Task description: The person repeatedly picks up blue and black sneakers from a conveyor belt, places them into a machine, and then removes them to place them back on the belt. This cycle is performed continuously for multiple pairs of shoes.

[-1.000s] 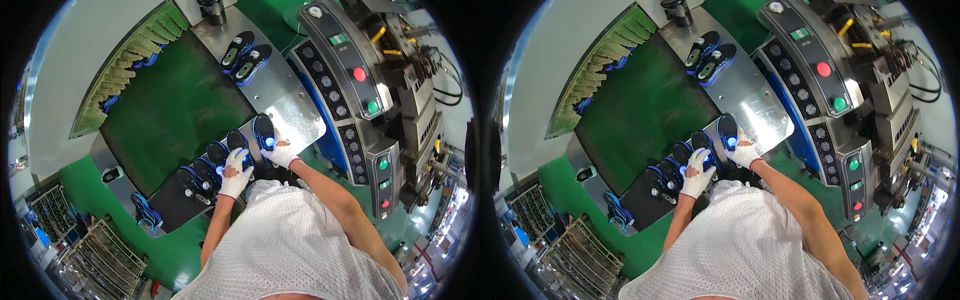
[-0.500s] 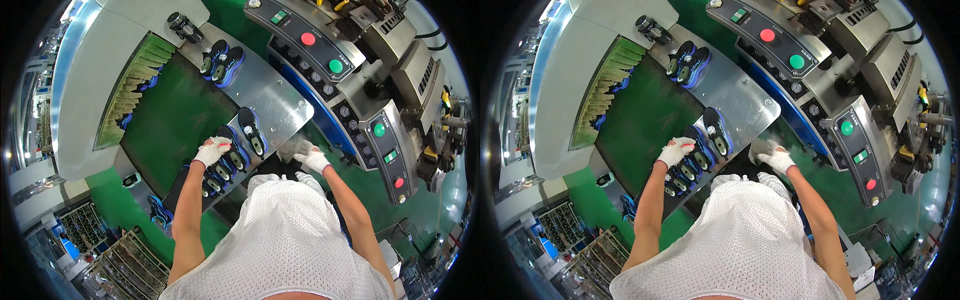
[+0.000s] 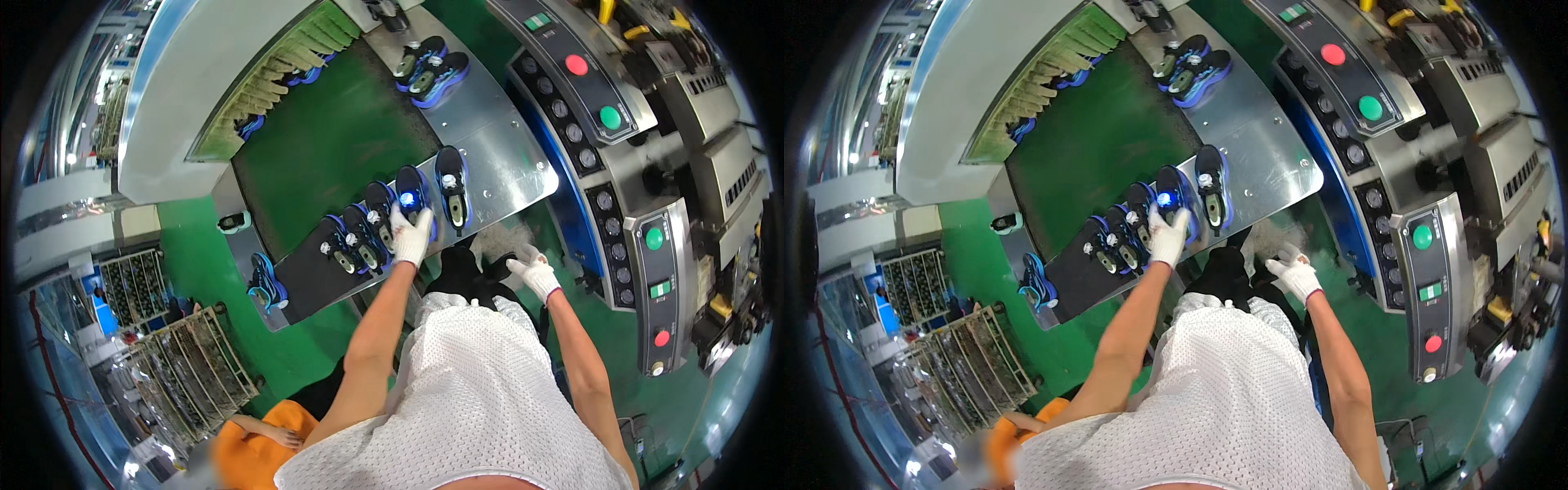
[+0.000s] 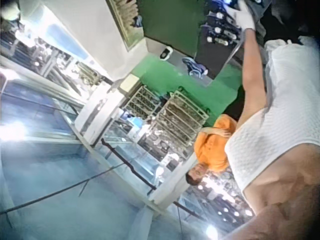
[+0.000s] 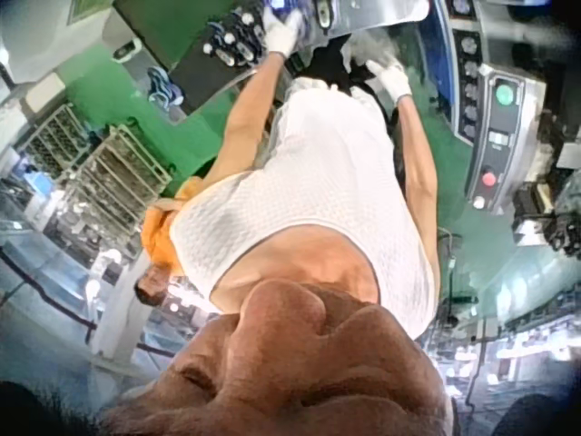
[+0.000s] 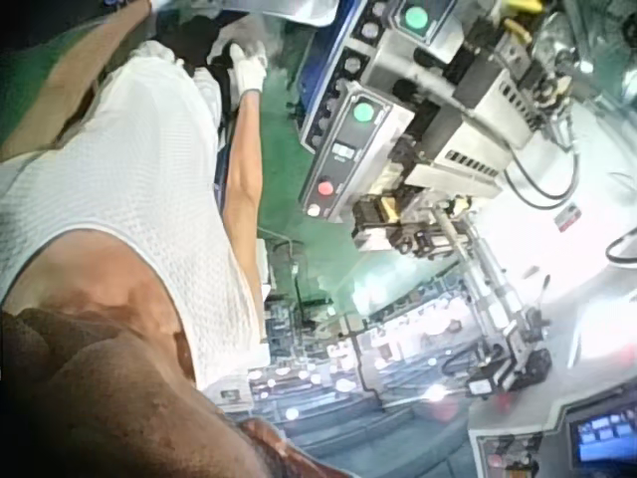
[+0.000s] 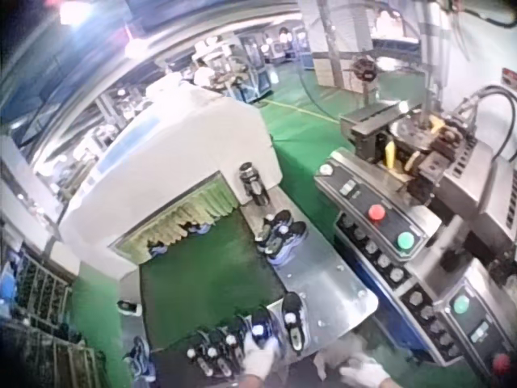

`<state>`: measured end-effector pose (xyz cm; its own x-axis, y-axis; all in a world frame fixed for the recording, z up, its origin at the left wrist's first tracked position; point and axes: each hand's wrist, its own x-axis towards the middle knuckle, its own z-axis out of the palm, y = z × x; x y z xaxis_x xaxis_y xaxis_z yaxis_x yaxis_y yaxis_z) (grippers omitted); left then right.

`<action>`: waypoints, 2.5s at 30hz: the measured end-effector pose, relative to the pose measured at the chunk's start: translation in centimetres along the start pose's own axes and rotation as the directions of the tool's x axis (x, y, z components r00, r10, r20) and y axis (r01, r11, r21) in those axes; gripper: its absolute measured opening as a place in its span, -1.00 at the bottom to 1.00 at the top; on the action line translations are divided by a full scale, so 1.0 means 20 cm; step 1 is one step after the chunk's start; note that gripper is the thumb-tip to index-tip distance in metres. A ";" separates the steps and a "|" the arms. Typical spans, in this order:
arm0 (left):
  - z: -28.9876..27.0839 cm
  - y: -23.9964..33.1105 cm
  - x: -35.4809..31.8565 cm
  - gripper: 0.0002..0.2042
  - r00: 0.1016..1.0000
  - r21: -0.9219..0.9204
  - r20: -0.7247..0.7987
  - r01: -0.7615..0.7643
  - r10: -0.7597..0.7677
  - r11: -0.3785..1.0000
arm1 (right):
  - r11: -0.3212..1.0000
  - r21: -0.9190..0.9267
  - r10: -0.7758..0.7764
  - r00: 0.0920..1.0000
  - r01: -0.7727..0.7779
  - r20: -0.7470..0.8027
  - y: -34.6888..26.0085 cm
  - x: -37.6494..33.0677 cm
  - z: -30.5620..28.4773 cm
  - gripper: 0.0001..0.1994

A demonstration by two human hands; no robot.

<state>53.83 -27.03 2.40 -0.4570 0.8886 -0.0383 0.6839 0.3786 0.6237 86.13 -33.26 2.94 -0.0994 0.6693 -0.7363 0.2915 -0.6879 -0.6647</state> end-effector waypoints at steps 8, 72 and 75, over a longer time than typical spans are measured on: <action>0.16 0.10 -0.04 -0.25 0.999 -0.017 0.021 -0.026 0.027 1.000 | 0.893 -0.327 -0.309 0.950 0.308 0.050 -0.48 0.32 0.20 -0.07; -0.97 -0.48 0.34 -0.39 0.880 0.346 0.442 -0.343 0.171 0.873 | 0.919 -0.391 -0.097 0.991 0.053 -0.092 -0.28 0.18 0.09 -0.27; -0.94 -0.55 0.40 -0.47 0.855 0.254 0.425 -0.430 0.299 0.866 | 0.855 -0.519 -0.072 0.994 0.020 -0.081 -0.45 0.23 0.21 -0.30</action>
<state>31.96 -28.96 9.92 0.0555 0.9825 -0.1777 0.9336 0.0120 0.3581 79.07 -25.24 5.04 -0.0434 0.7378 -0.6736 0.7408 -0.4286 -0.5172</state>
